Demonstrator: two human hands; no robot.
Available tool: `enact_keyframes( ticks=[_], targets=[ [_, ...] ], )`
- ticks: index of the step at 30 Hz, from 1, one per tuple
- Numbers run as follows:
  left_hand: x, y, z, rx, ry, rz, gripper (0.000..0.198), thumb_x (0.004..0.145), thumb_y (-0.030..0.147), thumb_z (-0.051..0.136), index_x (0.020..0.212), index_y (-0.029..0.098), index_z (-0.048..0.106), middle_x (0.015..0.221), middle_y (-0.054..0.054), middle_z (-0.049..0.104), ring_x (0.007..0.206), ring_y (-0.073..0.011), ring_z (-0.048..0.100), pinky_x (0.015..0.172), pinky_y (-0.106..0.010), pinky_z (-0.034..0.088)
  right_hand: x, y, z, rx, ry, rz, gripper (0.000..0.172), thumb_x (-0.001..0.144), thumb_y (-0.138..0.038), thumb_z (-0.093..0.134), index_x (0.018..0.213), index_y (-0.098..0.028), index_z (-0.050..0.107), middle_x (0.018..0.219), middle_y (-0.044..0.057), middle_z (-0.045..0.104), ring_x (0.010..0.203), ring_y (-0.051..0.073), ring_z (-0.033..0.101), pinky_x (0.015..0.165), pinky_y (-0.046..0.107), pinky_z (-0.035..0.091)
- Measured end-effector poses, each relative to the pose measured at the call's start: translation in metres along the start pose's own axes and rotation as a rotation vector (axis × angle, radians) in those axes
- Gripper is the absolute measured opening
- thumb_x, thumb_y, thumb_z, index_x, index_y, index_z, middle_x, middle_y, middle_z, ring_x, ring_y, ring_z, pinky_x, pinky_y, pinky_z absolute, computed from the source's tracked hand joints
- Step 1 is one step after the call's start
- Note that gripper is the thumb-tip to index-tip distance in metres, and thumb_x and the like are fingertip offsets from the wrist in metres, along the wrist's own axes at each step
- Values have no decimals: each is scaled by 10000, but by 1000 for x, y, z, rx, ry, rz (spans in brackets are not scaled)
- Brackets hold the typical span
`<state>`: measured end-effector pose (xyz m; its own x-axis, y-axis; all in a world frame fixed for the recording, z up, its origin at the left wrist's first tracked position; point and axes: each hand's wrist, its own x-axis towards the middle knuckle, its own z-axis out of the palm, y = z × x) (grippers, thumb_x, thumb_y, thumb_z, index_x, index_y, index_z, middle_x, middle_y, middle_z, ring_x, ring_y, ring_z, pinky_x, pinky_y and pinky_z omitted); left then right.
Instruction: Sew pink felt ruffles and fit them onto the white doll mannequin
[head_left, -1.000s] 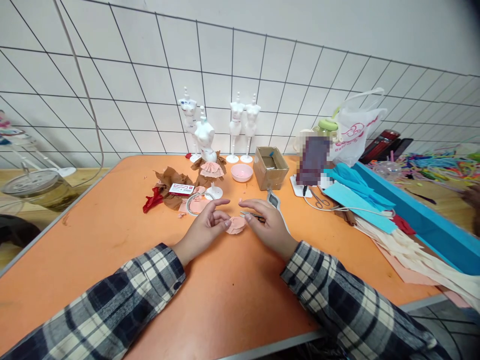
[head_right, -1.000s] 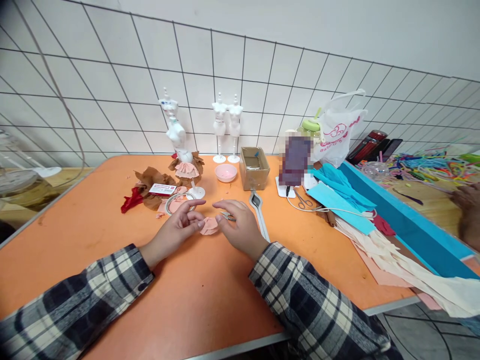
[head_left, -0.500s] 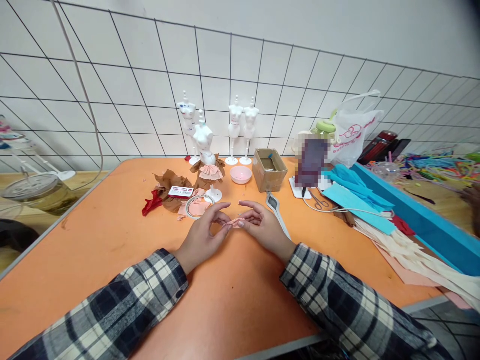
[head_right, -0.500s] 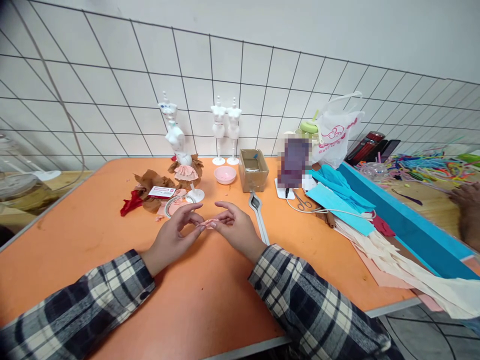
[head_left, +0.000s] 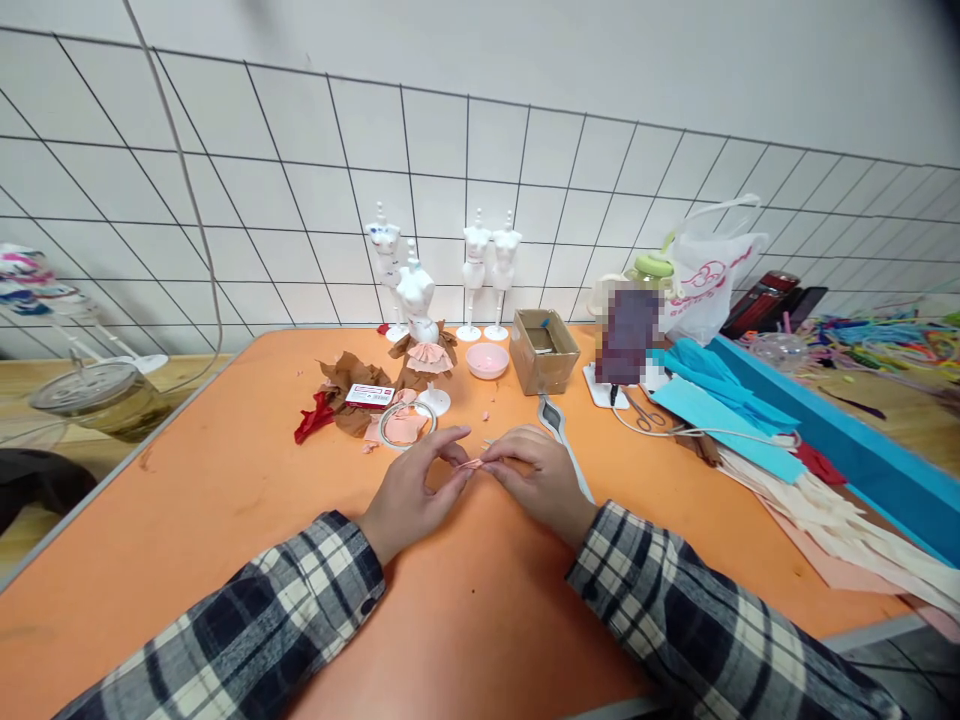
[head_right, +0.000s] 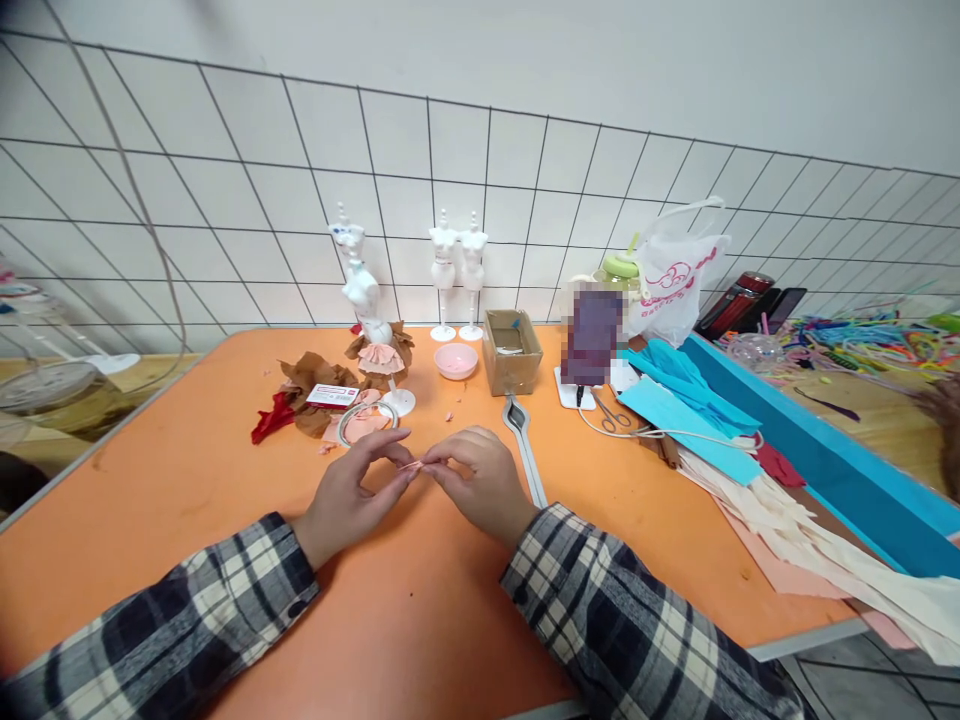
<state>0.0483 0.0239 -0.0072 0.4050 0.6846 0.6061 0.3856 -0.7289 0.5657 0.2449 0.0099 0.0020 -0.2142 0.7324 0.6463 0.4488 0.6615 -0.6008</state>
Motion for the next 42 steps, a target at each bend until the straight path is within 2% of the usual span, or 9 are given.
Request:
enact_keyframes(
  ticks=[2,4,5,7,12,15,19,26,42],
  targets=[
    [3,-5,-5,42,46,-64,400,829,269,643,1201,219,508,950,-36,645,871,-174,624,817,-312,499,2,3,-1,37,59,75,71,853,-266,652,805,-224,684,803,27,715,790,171,646,742,316,480],
    [9,-19,-12,129,198,-183,306,816,317,646,1088,207,559,975,-52,631,888,-196,608,799,-327,495,6,6,-1,108,115,198,54,831,-273,671,850,-223,677,826,27,713,799,170,656,752,314,495],
    [13,-28,-15,185,291,-262,257,815,330,642,1025,203,569,964,-53,630,880,-202,605,792,-333,491,10,8,-1,157,130,264,111,818,-280,684,913,-225,666,828,23,712,804,172,664,760,317,502],
    [22,-48,-20,245,331,-356,274,793,354,652,1001,195,573,1003,-68,634,919,-222,606,792,-341,490,23,9,-2,255,133,354,239,790,-292,708,1006,-225,632,824,15,709,812,178,671,769,326,513],
    [48,-82,-14,382,207,-455,396,755,452,666,1033,180,592,946,-72,665,893,-243,619,735,-330,470,79,4,-5,319,86,220,99,768,-284,719,796,-204,668,785,13,688,784,164,641,758,310,503],
    [59,-87,-5,507,135,-523,418,745,536,651,940,167,624,847,-79,676,825,-256,626,658,-312,431,118,4,-5,375,-4,109,79,774,-269,711,789,-200,676,809,11,684,807,153,629,763,296,494],
    [66,-91,-2,503,43,-609,392,807,560,573,862,185,675,804,-77,714,755,-241,648,597,-287,385,148,18,4,396,-132,130,65,774,-242,697,800,-186,675,783,8,677,740,138,614,701,280,489],
    [71,-100,-7,462,-82,-635,373,869,500,509,855,204,735,830,-81,756,747,-227,674,573,-268,360,150,42,15,273,-168,208,41,769,-221,687,773,-182,675,776,3,682,730,135,614,687,270,476],
    [71,-103,-8,467,-118,-566,330,875,421,502,810,189,729,768,-83,743,700,-227,662,556,-277,348,143,38,24,171,-54,193,48,791,-256,675,802,-210,683,808,-4,704,771,149,632,685,277,479]
  ],
)
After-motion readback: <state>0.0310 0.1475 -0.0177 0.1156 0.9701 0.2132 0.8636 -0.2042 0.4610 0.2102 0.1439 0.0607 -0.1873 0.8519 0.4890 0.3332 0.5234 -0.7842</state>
